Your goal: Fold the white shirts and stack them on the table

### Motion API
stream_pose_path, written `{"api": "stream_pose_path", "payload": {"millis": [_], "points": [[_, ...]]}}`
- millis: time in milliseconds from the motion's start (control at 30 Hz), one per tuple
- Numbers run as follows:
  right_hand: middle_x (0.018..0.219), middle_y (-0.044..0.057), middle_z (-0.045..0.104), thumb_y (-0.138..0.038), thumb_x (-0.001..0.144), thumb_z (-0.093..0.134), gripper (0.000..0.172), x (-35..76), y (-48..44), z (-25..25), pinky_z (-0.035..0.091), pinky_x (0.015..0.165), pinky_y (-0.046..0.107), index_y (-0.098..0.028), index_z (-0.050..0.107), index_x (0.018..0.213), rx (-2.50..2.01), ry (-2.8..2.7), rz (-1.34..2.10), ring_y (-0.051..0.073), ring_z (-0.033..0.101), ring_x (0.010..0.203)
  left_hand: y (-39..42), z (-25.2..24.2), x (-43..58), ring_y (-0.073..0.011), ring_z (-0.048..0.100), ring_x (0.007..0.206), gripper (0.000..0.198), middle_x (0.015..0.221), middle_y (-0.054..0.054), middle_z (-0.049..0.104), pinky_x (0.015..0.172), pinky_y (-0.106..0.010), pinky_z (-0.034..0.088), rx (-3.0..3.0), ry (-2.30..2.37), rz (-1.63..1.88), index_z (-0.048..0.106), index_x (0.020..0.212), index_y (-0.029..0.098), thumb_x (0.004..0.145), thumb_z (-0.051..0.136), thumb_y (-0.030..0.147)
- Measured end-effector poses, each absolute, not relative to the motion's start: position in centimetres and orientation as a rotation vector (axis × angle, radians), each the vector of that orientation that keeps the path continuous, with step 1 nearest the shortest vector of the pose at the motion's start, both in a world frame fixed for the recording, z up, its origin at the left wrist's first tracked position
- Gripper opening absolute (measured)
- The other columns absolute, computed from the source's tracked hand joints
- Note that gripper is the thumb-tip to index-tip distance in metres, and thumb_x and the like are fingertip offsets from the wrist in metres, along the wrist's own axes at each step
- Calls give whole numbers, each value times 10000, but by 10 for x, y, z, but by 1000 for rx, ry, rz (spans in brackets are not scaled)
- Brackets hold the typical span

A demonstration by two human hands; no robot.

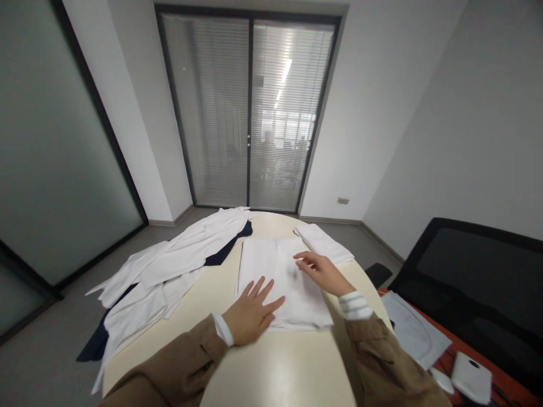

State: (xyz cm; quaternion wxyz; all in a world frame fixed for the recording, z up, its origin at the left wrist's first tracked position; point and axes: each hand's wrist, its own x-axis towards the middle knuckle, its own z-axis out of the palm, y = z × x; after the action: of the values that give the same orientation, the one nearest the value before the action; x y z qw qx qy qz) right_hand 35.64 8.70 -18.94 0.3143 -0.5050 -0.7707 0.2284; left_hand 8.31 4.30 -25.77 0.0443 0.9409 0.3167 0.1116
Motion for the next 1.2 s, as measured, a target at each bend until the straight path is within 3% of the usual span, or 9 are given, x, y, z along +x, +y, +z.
{"api": "stream_pose_path", "payload": {"millis": [133,233,367,500,733,867,1033,1100,1200], "points": [[1524,104,429,-524,963,456,557,309,97,-206,258,1162,521,-254,474,1450,-1214,-2424,368,318,259,1464,29,-254,86,-371,182,1483,573,1627,-110,200,1145,-601,261,2881,993,296,301,1528,331,976,450,293],[1624,56,226,-540,996,347,587,296,100,-233,96,1192,590,-301,323,1532,-1343,-2600,314,330,71,1508,23,-249,86,-381,236,1464,568,1607,-120,255,1120,-592,309,2850,1002,245,336,1513,322,962,471,307],[1642,19,140,-523,1012,286,584,293,98,-258,99,1192,597,-324,227,1558,-1457,-2646,236,339,4,1508,26,-233,85,-331,468,1319,389,1387,-120,551,1046,-485,420,2730,963,344,586,1323,273,963,473,369],[1640,43,132,-442,1001,338,593,284,91,-263,113,1184,616,-286,232,1563,-1509,-2624,130,373,21,1502,46,-212,92,-249,660,927,384,947,-112,698,885,-383,498,2469,1221,489,702,976,186,997,376,389],[1641,75,119,-318,928,440,690,272,81,-259,92,1178,632,-225,212,1572,-1576,-2645,177,402,-7,1494,76,-242,125,-358,281,1444,581,1547,-173,361,1149,-527,267,2460,1544,700,404,1472,140,971,412,435],[1637,68,165,-305,909,484,621,287,87,-254,150,1163,634,-281,368,1518,-1490,-2686,395,398,45,1496,72,-277,130,-396,188,1474,626,1593,-168,281,1156,-594,206,2549,1600,601,302,1536,150,997,329,467],[1191,102,694,-220,918,415,388,326,111,-231,447,1031,429,-180,684,1194,-1300,-2374,681,246,609,1147,54,-287,133,-452,167,1463,689,1594,-189,263,1137,-645,190,2591,1640,630,363,1517,155,952,419,545],[1105,110,713,-241,917,450,341,334,118,-223,464,987,413,-162,694,1142,-1357,-2205,491,237,636,1051,43,-289,137,-472,153,1459,684,1601,-188,244,1128,-663,180,2577,1684,619,392,1506,167,928,477,525],[1290,113,636,-315,897,559,338,330,123,-223,345,1082,494,-220,670,1202,-1369,-2175,159,300,481,1290,27,-288,141,-492,165,1448,702,1599,-186,250,1109,-678,184,2573,1712,574,398,1504,190,909,496,551]]}}
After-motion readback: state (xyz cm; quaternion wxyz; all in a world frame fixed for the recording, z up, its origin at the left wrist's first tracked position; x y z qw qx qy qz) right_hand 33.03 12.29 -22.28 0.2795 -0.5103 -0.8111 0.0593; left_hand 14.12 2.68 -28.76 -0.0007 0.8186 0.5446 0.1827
